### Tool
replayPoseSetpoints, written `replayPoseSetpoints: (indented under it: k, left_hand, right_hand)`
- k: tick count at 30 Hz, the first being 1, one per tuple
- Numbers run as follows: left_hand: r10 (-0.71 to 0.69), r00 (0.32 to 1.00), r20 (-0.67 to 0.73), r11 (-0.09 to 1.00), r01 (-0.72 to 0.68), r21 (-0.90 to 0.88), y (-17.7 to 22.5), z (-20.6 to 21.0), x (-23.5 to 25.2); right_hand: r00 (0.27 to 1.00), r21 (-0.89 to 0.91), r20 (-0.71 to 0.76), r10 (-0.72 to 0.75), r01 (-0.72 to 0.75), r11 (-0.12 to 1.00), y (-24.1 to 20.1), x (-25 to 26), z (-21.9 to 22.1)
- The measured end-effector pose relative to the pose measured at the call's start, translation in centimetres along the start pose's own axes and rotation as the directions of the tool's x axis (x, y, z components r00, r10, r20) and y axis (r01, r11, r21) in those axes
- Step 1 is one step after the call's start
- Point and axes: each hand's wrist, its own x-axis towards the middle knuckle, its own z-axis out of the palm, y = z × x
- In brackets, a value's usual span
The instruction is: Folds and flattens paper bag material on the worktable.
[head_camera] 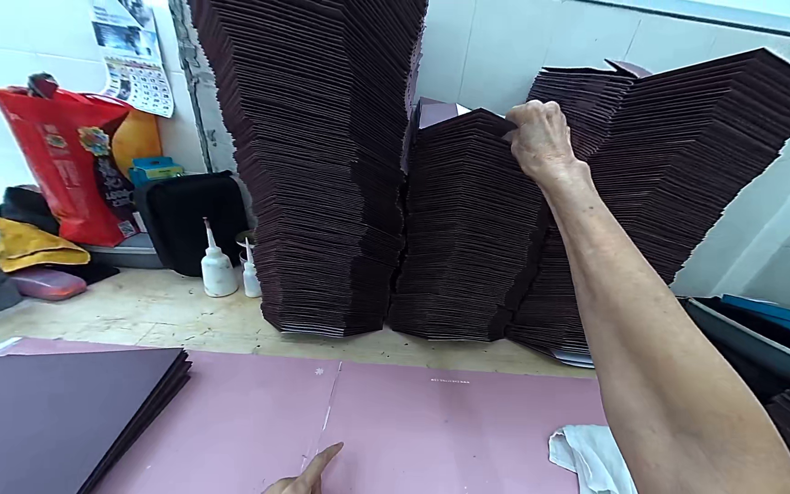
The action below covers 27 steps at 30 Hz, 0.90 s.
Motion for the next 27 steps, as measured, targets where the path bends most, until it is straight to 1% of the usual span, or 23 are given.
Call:
replayPoseSetpoints:
  k: [1, 3, 4, 6, 8, 10, 11, 12, 13, 14, 15, 17, 18, 20, 21, 22, 23, 24, 25, 26, 27]
  left_hand:
    - [0.001, 1.000, -0.002, 1.000, -0.001, 0.013, 0.0, 0.1, -0.1]
    - [0.000, 1.000, -0.010, 1.000, 0.000, 0.028, 0.1, 0.2, -0.1]
    - [-0.005, 1.000, -0.014, 0.999, 0.005, 0.035, 0.1, 0.2, -0.1]
    - [-0.047, 0.999, -0.020, 0.998, 0.048, 0.034, 0.0, 0.3, 0.0]
    - [-0.099, 0.993, -0.058, 0.995, 0.097, -0.034, 0.1, 0.7, 0.8]
    - [-0.086, 0.990, -0.108, 0.977, 0.062, -0.202, 1.3, 0.4, 2.9]
    - [-0.085, 0.992, -0.093, 0.944, 0.050, -0.325, 3.3, -0.5, 4.6]
    - [-0.098, 0.994, -0.057, 0.881, 0.060, -0.470, 6.0, -2.0, 6.3]
    - [-0.097, 0.995, -0.028, 0.789, 0.060, -0.612, 8.9, -3.7, 8.1]
    - [-0.065, 0.998, -0.006, 0.684, 0.040, -0.729, 11.3, -5.5, 9.8]
    - [-0.022, 1.000, 0.009, 0.589, 0.020, -0.808, 13.4, -7.5, 11.3]
    - [0.003, 1.000, 0.016, 0.451, 0.013, -0.893, 17.2, -11.6, 13.4]
    - [-0.010, 1.000, 0.013, 0.419, 0.016, -0.908, 18.8, -13.2, 13.9]
    - [-0.006, 1.000, -0.006, 0.430, -0.003, -0.903, 20.3, -14.2, 14.2]
    - [0.029, 0.999, -0.031, 0.427, -0.041, -0.903, 19.9, -13.7, 14.2]
    - [0.184, 0.982, -0.029, 0.395, -0.101, -0.913, 17.9, -12.9, 14.6]
    - [0.433, 0.901, 0.008, 0.328, -0.149, -0.933, 14.8, -12.0, 15.5]
    - [0.484, 0.874, 0.044, 0.352, -0.148, -0.924, 13.5, -10.9, 14.5]
    - [0.334, 0.942, 0.041, 0.424, -0.112, -0.899, 14.1, -9.5, 11.3]
    - [0.083, 0.997, 0.000, 0.540, -0.045, -0.840, 15.9, -7.8, 7.0]
    - [-0.074, 0.997, -0.015, 0.582, 0.030, -0.813, 16.6, -6.2, 3.4]
  right_hand:
    - [1.000, -0.019, 0.003, -0.008, 0.008, 1.000, -0.1, -0.2, 0.2]
    - [0.998, -0.042, -0.056, -0.032, 0.029, 0.999, -0.6, -1.3, 0.3]
    - [0.991, -0.055, -0.116, -0.067, 0.061, 0.997, -0.8, -2.0, 0.3]
    - [0.953, -0.076, -0.248, -0.176, 0.162, 0.984, -1.0, -3.3, 0.1]
    - [0.900, -0.111, -0.339, -0.274, 0.251, 0.962, -1.0, -5.5, -0.7]
    - [0.834, -0.156, -0.427, -0.351, 0.314, 0.936, -1.2, -7.9, -1.8]
    - [0.802, -0.174, -0.459, -0.381, 0.339, 0.924, -1.4, -9.3, -2.5]
    - [0.775, -0.195, -0.478, -0.413, 0.365, 0.910, -1.8, -10.8, -3.3]
    - [0.754, -0.212, -0.483, -0.446, 0.394, 0.895, -2.3, -12.5, -4.1]
    - [0.740, -0.224, -0.475, -0.476, 0.422, 0.879, -2.8, -14.4, -4.9]
    - [0.738, -0.224, -0.452, -0.501, 0.450, 0.864, -3.3, -16.5, -5.7]
    - [0.749, -0.203, -0.389, -0.536, 0.498, 0.843, -4.7, -20.7, -7.6]
    - [0.763, -0.179, -0.349, -0.544, 0.516, 0.838, -5.4, -23.0, -8.6]
    - [0.754, -0.121, -0.326, -0.570, 0.565, 0.816, -6.3, -27.0, -9.6]
    - [0.752, -0.088, -0.318, -0.577, 0.583, 0.808, -6.5, -28.9, -9.8]
    - [0.754, -0.055, -0.310, -0.579, 0.594, 0.802, -6.7, -30.9, -9.8]
    - [0.762, -0.023, -0.288, -0.579, 0.599, 0.800, -7.0, -32.9, -9.7]
    - [0.774, 0.001, -0.260, -0.577, 0.598, 0.801, -7.4, -35.2, -9.5]
    - [0.790, 0.023, -0.228, -0.569, 0.589, 0.808, -8.1, -37.7, -9.3]
    - [0.811, 0.041, -0.185, -0.555, 0.570, 0.820, -9.0, -40.5, -9.2]
    - [0.832, 0.061, -0.134, -0.538, 0.548, 0.834, -10.1, -43.2, -9.2]
